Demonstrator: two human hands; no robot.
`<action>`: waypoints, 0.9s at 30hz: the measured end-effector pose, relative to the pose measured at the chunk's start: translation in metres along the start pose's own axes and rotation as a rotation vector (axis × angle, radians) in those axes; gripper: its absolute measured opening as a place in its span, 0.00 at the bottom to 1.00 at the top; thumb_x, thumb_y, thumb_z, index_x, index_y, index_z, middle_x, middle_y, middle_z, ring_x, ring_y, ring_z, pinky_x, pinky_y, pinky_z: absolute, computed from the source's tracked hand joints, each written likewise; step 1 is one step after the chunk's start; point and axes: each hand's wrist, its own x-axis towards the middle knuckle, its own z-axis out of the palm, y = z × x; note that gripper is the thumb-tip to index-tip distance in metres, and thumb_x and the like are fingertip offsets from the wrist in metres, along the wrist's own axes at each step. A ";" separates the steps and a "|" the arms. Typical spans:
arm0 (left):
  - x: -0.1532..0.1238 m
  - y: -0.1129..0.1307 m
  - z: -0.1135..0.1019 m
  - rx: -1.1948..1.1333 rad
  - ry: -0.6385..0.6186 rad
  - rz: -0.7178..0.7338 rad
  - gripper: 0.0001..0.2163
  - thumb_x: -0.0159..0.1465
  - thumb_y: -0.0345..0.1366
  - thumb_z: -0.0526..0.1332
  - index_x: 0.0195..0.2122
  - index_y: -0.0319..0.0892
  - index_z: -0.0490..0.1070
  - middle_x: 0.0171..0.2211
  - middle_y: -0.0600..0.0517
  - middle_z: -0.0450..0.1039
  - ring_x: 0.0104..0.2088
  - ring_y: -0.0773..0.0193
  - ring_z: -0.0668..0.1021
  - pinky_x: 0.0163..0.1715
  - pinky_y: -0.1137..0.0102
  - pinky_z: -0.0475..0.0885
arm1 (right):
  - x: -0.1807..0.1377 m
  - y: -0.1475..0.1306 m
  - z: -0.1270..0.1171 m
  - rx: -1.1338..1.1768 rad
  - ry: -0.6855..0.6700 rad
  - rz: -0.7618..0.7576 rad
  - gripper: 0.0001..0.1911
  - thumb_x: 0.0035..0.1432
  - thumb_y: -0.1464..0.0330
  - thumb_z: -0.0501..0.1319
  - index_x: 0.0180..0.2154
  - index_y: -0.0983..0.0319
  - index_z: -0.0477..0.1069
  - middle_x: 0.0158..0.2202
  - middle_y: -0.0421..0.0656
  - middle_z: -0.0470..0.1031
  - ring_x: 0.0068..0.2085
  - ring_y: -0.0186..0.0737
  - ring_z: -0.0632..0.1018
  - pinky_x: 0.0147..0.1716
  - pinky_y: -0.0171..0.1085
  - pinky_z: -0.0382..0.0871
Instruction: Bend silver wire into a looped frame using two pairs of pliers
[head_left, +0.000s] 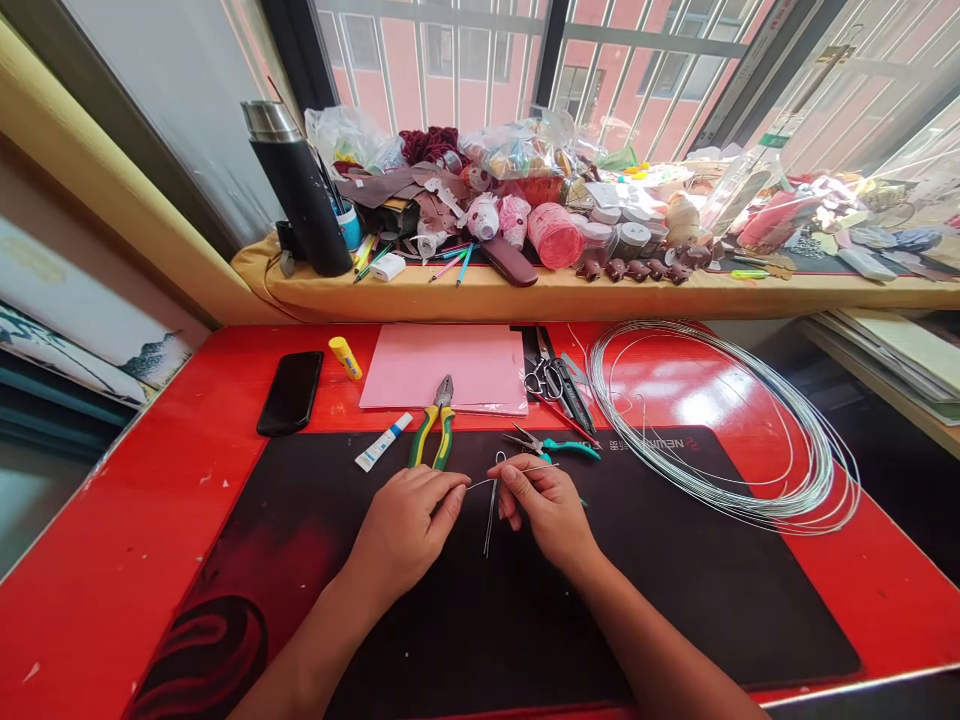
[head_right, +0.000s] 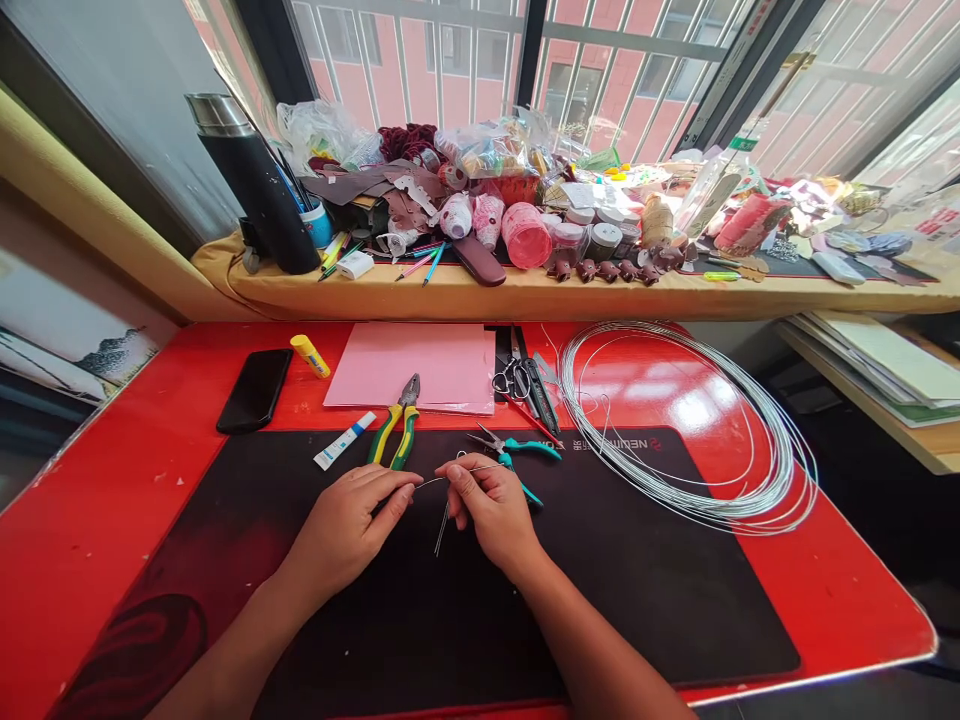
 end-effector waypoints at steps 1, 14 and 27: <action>0.000 -0.001 0.000 0.028 -0.017 0.013 0.09 0.64 0.35 0.66 0.43 0.53 0.84 0.36 0.47 0.83 0.38 0.51 0.79 0.48 0.62 0.68 | 0.000 0.000 0.001 -0.015 0.000 -0.001 0.18 0.66 0.54 0.63 0.37 0.63 0.79 0.20 0.37 0.70 0.19 0.31 0.68 0.21 0.32 0.60; -0.002 0.003 0.002 -0.049 -0.090 -0.177 0.08 0.65 0.36 0.62 0.34 0.50 0.83 0.33 0.50 0.82 0.34 0.55 0.79 0.36 0.68 0.67 | 0.000 0.002 0.003 -0.075 0.007 0.044 0.18 0.64 0.54 0.64 0.38 0.62 0.80 0.21 0.37 0.70 0.20 0.32 0.68 0.21 0.33 0.61; 0.003 -0.003 0.005 -0.524 -0.517 -0.650 0.13 0.61 0.46 0.62 0.31 0.40 0.75 0.25 0.48 0.81 0.17 0.66 0.76 0.19 0.74 0.59 | 0.004 0.008 -0.003 -0.064 -0.083 0.133 0.20 0.63 0.52 0.64 0.41 0.62 0.78 0.23 0.36 0.71 0.21 0.32 0.69 0.23 0.33 0.61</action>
